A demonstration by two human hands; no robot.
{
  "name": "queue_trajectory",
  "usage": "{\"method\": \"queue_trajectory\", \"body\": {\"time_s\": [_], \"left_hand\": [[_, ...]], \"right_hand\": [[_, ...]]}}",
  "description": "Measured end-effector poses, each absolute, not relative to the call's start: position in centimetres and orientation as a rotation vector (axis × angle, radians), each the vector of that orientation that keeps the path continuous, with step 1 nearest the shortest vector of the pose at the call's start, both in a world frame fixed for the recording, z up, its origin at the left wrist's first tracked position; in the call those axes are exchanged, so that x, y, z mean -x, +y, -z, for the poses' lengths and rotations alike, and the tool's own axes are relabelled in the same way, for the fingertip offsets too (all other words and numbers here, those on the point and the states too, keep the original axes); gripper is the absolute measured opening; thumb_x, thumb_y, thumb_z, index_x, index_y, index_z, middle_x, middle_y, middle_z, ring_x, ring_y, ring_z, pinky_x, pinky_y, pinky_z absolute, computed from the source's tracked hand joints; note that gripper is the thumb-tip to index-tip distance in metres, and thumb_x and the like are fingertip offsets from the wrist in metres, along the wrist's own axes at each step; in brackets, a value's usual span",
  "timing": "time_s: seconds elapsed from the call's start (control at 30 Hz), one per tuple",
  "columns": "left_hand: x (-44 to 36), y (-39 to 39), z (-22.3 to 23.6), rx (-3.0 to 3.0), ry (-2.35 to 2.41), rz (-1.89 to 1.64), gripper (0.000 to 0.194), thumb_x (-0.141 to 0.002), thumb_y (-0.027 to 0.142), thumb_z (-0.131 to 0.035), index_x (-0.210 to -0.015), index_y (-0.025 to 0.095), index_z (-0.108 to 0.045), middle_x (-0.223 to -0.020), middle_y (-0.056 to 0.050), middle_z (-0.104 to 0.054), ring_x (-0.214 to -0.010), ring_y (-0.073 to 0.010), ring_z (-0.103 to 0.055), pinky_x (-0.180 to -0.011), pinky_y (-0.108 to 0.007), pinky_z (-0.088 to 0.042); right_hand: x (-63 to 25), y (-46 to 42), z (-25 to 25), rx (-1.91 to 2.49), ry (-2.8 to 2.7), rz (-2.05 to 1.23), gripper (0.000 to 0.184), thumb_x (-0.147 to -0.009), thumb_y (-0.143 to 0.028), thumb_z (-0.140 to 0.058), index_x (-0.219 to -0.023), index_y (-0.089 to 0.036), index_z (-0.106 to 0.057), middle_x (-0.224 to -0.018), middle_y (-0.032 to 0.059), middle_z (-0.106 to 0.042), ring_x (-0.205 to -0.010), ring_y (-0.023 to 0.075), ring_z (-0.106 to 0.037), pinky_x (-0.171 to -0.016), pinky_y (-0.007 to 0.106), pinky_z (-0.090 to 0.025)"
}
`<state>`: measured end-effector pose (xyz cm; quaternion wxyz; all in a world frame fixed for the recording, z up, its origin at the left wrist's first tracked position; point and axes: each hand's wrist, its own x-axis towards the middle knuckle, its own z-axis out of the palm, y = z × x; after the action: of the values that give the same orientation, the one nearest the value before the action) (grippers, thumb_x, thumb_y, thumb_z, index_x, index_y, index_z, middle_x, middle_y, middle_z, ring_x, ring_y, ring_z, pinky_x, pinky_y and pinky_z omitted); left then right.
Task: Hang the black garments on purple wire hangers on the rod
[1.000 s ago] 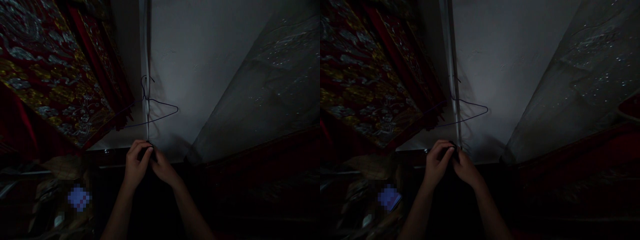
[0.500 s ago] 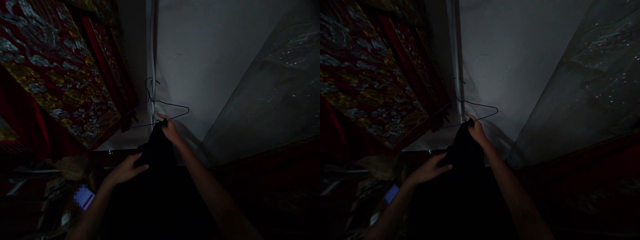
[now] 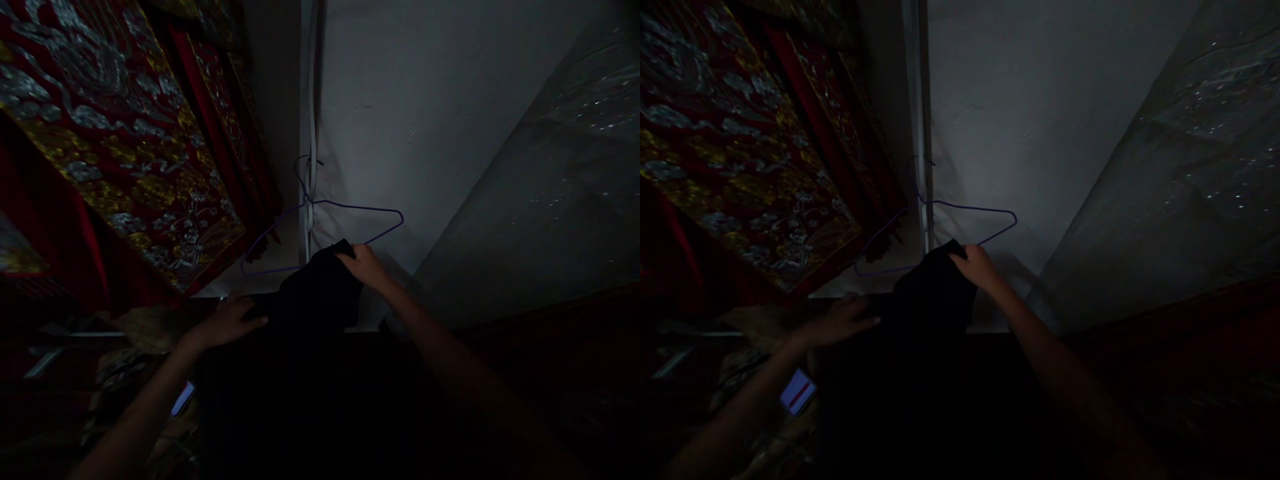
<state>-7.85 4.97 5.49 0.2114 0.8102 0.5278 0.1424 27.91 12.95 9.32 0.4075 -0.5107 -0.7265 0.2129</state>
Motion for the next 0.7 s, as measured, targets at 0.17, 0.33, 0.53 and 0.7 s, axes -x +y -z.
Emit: {"method": "queue_trajectory", "body": {"time_s": [0.17,0.33,0.53,0.7], "left_hand": [[9.4,5.9,-8.9,-2.073,1.514,-0.952,0.038,-0.080,0.055,-0.064,-0.097,0.021,-0.066,-0.102,-0.006,-0.070,-0.102,-0.0272,-0.063,-0.093,-0.040,-0.049],[8.6,5.9,-10.6,-1.723,1.415,-1.170,0.034,-0.076,0.050,-0.069,-0.086,0.019,-0.060,-0.081,0.000,-0.064,-0.078,-0.0190,-0.062,-0.073,-0.029,-0.050],[4.7,8.2,-15.4,-2.128,1.464,-1.386,0.023,-0.087,0.042,-0.059,-0.099,0.022,-0.058,-0.091,-0.001,-0.064,-0.084,-0.0186,-0.060,-0.078,-0.028,-0.048],[2.4,11.3,-18.7,-2.490,1.491,-1.198,0.033,-0.093,0.030,-0.050,-0.123,0.022,-0.062,-0.107,-0.006,-0.072,-0.096,-0.0251,-0.068,-0.086,-0.034,-0.049]], "right_hand": [[-27.3,12.4,-9.8,1.362,-1.751,-0.539,0.034,-0.077,-0.044,-0.057,-0.054,-0.020,-0.053,-0.051,-0.0004,-0.049,-0.050,0.0140,-0.047,-0.049,0.026,-0.029],[-26.6,12.1,-9.4,1.373,-1.668,-0.606,0.035,-0.076,-0.046,-0.058,-0.053,-0.020,-0.052,-0.051,-0.0010,-0.047,-0.050,0.0134,-0.045,-0.048,0.026,-0.029],[-24.1,10.8,-7.5,1.284,-1.539,-0.871,0.038,-0.077,-0.053,-0.059,-0.059,-0.020,-0.054,-0.054,-0.0005,-0.053,-0.050,0.0151,-0.050,-0.047,0.026,-0.035],[-23.7,9.1,-8.5,1.109,-1.611,-0.754,0.020,-0.082,-0.034,-0.057,-0.085,-0.018,-0.069,-0.083,0.0052,-0.073,-0.083,0.0236,-0.067,-0.076,0.033,-0.052]]}}
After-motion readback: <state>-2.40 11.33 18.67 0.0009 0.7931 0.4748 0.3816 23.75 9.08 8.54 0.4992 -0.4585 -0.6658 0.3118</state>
